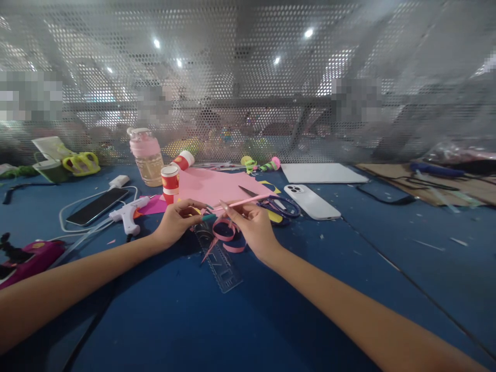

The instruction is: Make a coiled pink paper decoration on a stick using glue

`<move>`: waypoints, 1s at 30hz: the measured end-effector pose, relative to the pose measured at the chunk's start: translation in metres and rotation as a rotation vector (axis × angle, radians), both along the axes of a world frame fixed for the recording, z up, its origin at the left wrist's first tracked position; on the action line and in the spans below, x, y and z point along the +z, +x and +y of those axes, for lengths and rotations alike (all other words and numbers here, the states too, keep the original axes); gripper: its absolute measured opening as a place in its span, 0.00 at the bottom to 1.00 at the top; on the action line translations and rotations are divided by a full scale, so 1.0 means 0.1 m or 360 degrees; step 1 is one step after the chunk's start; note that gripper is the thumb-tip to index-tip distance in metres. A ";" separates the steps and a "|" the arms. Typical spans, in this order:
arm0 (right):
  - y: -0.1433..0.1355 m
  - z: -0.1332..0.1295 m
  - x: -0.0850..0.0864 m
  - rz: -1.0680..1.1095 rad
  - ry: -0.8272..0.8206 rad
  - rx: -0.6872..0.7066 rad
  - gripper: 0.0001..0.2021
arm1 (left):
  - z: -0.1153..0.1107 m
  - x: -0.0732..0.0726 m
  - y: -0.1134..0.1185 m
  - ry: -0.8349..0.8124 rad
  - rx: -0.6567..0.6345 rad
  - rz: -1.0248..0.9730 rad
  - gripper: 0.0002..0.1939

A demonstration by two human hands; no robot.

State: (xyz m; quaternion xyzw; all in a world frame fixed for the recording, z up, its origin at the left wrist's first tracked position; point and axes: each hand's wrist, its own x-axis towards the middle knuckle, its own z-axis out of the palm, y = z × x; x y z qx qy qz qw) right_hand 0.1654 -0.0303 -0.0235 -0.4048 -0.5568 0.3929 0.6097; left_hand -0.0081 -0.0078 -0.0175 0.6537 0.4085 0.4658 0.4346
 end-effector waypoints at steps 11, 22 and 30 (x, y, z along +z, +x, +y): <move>0.06 -0.04 0.01 -0.0321 0.0300 -0.0319 0.07 | 0.02 0.00 0.01 0.0027 0.0088 0.0034 0.11; 0.08 -0.04 -0.02 -0.0649 0.0502 -0.0280 0.08 | 0.08 -0.08 -0.01 0.0011 -0.0029 -0.0081 0.09; 0.12 -0.09 0.01 -0.1396 0.1311 -0.0092 0.13 | 0.08 -0.08 -0.02 0.0070 0.0007 -0.0016 0.11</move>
